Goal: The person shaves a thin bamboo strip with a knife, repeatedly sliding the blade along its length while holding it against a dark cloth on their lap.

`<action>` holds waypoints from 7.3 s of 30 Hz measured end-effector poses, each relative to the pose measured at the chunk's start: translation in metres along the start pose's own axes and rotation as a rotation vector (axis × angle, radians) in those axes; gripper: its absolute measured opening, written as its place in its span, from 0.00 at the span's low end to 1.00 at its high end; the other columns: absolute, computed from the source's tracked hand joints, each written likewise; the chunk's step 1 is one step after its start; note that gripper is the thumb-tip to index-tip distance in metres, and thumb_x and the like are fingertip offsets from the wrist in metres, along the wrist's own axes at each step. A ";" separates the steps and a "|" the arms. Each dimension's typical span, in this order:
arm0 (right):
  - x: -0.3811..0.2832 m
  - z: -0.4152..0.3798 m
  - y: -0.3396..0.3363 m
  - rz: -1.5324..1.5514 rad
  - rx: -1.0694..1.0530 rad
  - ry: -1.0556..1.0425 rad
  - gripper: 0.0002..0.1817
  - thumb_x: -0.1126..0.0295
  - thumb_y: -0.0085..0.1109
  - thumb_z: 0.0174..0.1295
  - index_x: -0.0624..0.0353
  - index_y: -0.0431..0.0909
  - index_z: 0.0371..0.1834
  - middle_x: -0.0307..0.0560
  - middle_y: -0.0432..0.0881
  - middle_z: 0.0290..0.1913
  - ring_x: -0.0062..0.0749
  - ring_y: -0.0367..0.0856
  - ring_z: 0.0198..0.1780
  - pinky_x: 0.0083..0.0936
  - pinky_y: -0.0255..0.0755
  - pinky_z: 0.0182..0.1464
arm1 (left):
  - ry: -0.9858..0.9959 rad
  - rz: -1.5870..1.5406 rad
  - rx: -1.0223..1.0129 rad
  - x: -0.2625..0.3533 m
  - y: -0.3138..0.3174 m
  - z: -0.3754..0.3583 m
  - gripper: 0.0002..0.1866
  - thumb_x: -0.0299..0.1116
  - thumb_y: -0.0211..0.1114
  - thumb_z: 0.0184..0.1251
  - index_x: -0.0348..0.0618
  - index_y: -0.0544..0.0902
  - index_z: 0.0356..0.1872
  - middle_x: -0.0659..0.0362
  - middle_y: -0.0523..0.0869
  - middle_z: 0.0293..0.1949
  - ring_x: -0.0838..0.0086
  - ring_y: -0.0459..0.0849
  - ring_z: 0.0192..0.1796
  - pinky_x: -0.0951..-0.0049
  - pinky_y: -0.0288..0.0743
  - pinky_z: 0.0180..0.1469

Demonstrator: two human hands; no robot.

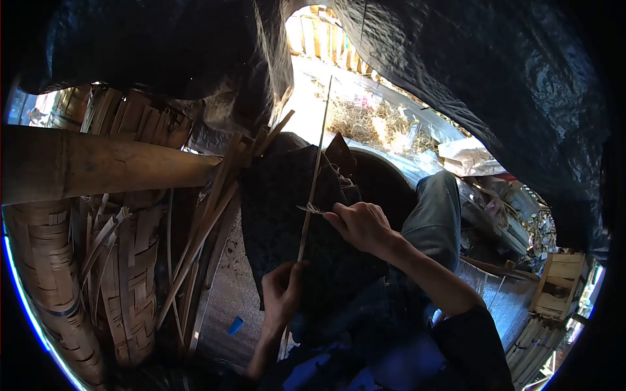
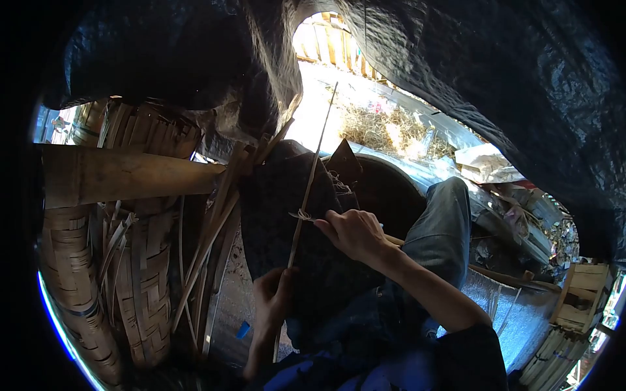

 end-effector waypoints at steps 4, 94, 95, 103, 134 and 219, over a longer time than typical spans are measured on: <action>0.004 0.014 0.003 -0.109 -0.002 0.014 0.24 0.50 0.46 0.71 0.59 0.75 0.26 0.52 0.79 0.17 0.48 0.82 0.23 0.41 0.76 0.26 | 0.083 0.097 0.057 -0.005 0.004 -0.009 0.15 0.34 0.56 0.74 0.30 0.85 0.42 0.66 0.75 0.16 0.89 0.66 0.20 0.80 0.55 0.23; -0.016 -0.021 -0.019 0.011 -0.032 -0.012 0.25 0.50 0.50 0.70 0.59 0.72 0.21 0.54 0.74 0.15 0.50 0.77 0.19 0.42 0.68 0.22 | 0.341 0.554 0.184 0.018 0.022 0.008 0.07 0.29 0.60 0.67 0.38 0.83 0.39 0.44 0.81 0.20 0.51 0.84 0.24 0.57 0.74 0.25; -0.017 -0.020 -0.019 -0.002 -0.034 -0.007 0.26 0.50 0.50 0.70 0.59 0.71 0.20 0.54 0.73 0.14 0.50 0.77 0.19 0.42 0.68 0.22 | 0.339 0.622 0.182 0.019 0.023 0.007 0.06 0.29 0.59 0.67 0.39 0.82 0.39 0.44 0.81 0.20 0.48 0.83 0.24 0.55 0.74 0.25; -0.012 -0.016 -0.008 -0.107 -0.043 -0.027 0.31 0.45 0.45 0.70 0.59 0.76 0.17 0.54 0.77 0.14 0.47 0.82 0.19 0.39 0.75 0.21 | 0.391 0.611 0.178 0.014 0.027 0.004 0.07 0.29 0.59 0.67 0.39 0.81 0.40 0.45 0.82 0.20 0.51 0.83 0.22 0.56 0.74 0.23; 0.035 0.042 -0.015 -0.116 0.101 0.247 0.31 0.46 0.44 0.72 0.62 0.80 0.24 0.56 0.81 0.21 0.50 0.84 0.27 0.41 0.75 0.32 | 0.375 0.587 0.166 0.015 0.016 -0.031 0.04 0.29 0.63 0.64 0.41 0.82 0.36 0.47 0.81 0.19 0.53 0.82 0.22 0.58 0.73 0.23; 0.005 0.019 -0.020 -0.003 0.006 -0.028 0.29 0.47 0.46 0.71 0.59 0.73 0.19 0.56 0.75 0.15 0.54 0.80 0.22 0.45 0.73 0.24 | 0.358 0.730 0.170 0.031 0.020 0.047 0.19 0.37 0.59 0.68 0.37 0.77 0.18 0.44 0.76 0.13 0.48 0.81 0.20 0.57 0.71 0.22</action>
Point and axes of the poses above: each hand's wrist, its own z-axis towards the middle knuckle, its own y-axis out of the palm, x = y × z, the point moved 1 cm from there along z, towards the middle knuckle
